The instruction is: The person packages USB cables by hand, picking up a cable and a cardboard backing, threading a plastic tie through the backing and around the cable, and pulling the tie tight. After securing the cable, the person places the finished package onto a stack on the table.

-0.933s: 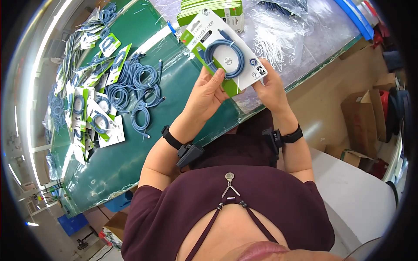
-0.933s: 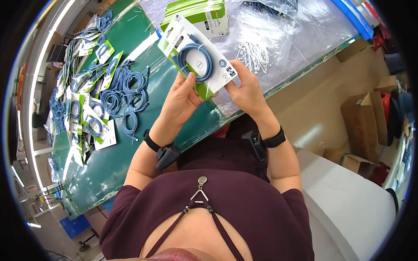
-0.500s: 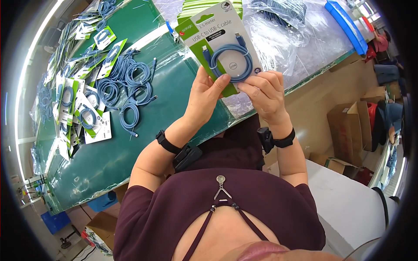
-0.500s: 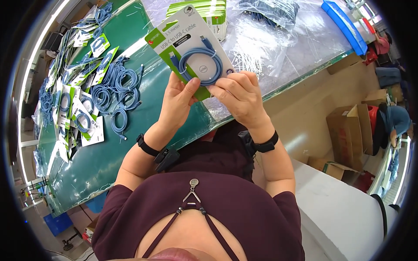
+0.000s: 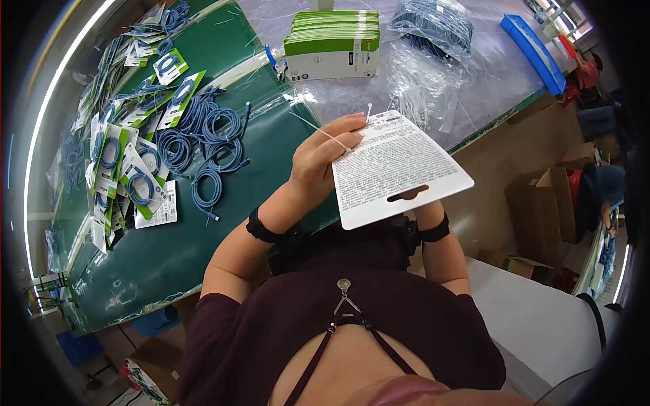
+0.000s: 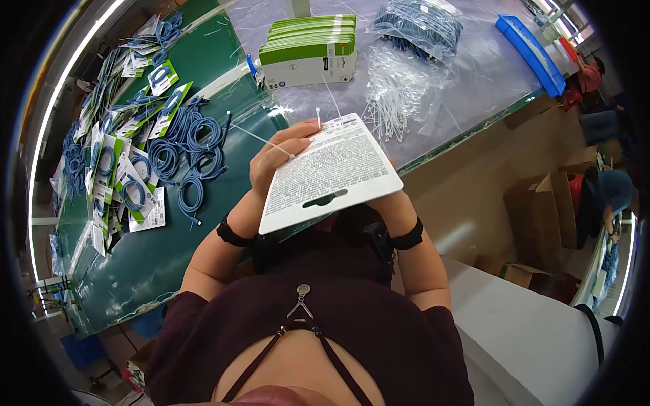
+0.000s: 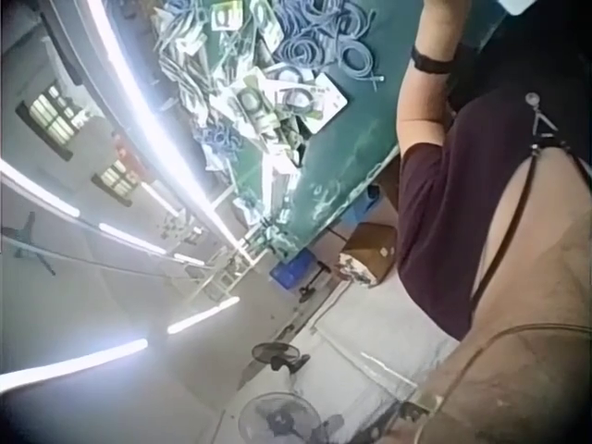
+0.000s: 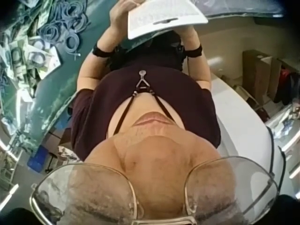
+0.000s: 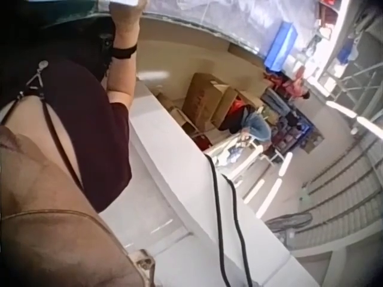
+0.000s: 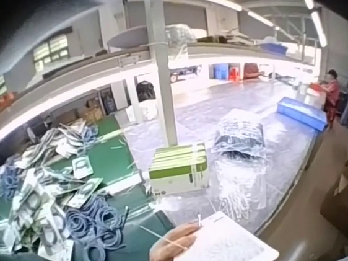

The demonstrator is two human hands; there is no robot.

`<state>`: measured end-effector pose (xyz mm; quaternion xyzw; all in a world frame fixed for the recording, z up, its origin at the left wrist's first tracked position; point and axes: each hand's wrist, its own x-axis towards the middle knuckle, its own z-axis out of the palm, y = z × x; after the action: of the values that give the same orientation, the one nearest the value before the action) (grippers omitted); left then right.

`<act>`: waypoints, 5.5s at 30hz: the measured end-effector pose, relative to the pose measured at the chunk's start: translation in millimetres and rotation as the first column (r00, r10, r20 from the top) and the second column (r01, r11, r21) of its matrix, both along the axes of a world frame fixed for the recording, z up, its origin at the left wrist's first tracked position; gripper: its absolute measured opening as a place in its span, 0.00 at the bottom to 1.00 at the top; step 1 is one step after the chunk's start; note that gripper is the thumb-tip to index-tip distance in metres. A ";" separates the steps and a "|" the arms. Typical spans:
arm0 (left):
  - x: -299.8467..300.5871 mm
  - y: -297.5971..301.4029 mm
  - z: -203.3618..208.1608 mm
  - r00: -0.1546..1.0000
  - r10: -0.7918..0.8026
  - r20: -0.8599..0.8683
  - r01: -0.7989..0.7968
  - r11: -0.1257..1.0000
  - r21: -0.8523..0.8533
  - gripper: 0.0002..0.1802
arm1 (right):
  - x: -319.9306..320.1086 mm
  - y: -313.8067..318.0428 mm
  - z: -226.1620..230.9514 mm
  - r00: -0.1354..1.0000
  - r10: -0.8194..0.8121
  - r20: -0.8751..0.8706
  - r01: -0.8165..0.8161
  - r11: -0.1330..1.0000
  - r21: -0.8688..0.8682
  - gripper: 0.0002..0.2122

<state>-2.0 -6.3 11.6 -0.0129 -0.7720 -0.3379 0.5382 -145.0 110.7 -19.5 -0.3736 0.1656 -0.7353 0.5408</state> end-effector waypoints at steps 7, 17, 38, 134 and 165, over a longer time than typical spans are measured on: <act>4.0 7.8 15.6 0.998 -0.042 -0.044 0.039 0.997 -0.060 0.18 | 6.6 21.6 18.8 0.985 0.066 0.161 -0.110 0.953 0.282 0.21; 8.0 7.7 21.9 0.999 -0.037 -0.033 0.033 0.993 -0.116 0.19 | 1.1 44.3 -2.9 0.898 -0.001 0.441 -0.247 0.827 0.504 0.19; 18.5 -3.0 22.6 0.993 0.075 0.095 -0.035 0.927 -0.374 0.22 | 6.9 45.7 31.4 0.899 -0.185 -0.396 0.284 0.936 0.207 0.24; 28.2 10.2 -0.6 0.879 -0.411 -0.243 0.318 0.123 0.940 0.24 | 16.3 -30.3 0.7 0.942 -0.332 0.053 0.309 0.918 0.249 0.10; 61.8 -12.8 -28.3 0.623 -0.705 -0.340 0.593 0.142 0.793 0.15 | 7.5 -32.7 38.4 -0.178 -0.757 -0.629 0.195 0.599 -0.776 0.07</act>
<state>59.8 -19.2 -16.7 -0.0573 -0.4398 -0.8682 0.2225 -137.5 78.0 18.8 -0.7604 0.4466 -0.4466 -0.1510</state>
